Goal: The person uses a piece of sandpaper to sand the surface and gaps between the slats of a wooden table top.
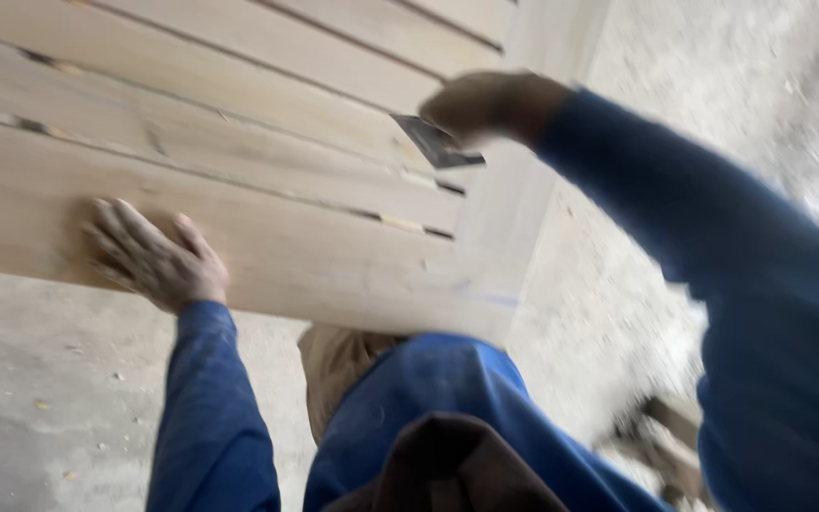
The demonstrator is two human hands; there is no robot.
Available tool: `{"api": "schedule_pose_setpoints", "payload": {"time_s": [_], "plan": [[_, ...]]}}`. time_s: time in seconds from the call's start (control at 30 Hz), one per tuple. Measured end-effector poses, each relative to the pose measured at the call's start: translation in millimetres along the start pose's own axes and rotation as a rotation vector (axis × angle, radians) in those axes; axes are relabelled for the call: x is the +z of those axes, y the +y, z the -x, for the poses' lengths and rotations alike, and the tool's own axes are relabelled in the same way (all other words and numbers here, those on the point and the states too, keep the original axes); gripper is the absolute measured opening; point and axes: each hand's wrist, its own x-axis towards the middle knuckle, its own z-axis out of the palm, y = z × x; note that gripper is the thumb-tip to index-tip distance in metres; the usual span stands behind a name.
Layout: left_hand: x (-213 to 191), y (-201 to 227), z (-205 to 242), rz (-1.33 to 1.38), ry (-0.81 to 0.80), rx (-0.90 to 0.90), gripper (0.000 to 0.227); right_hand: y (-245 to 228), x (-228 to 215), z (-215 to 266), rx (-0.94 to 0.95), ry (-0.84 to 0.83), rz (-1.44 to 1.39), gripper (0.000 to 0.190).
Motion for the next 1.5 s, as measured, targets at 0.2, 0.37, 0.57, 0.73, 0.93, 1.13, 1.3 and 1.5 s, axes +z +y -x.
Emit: {"api": "schedule_pose_setpoints", "payload": {"time_s": [0.2, 0.37, 0.57, 0.73, 0.93, 1.13, 1.3, 1.5], "plan": [[12.0, 4.7, -1.6, -0.102, -0.039, 0.158, 0.075, 15.3, 60.1, 89.5, 0.104, 0.337, -0.349, 0.021], [74.8, 76.3, 69.5, 0.068, -0.307, 0.802, 0.082, -10.9, 174.8, 135.5, 0.407, 0.459, -0.904, 0.021], [128.5, 160.2, 155.9, 0.108, -0.458, 1.553, 0.078, -60.3, 253.6, 169.7, 0.548, 0.773, -1.328, 0.021], [112.6, 146.3, 104.5, -0.113, -0.455, 1.389, 0.084, -81.1, 289.9, 180.1, 0.722, 0.886, -1.390, 0.021], [57.0, 114.6, 19.6, -0.245, -0.347, 0.897, 0.080, -91.1, 331.4, 154.7, 0.551, 0.947, -1.557, 0.016], [82.2, 150.1, 79.6, -0.281, -0.226, 0.771, 0.083, -60.6, 355.2, 138.0, 0.322, 0.925, -2.055, 0.024], [130.2, 226.2, 187.9, -0.096, -0.350, 1.022, 0.082, -9.2, 376.8, 156.2, 0.213, 0.871, -2.259, 0.027], [154.9, 262.1, 215.1, -0.206, -0.390, 1.245, 0.079, 95.8, 452.6, 193.0, -0.002, 0.880, -2.466, 0.026]]}}
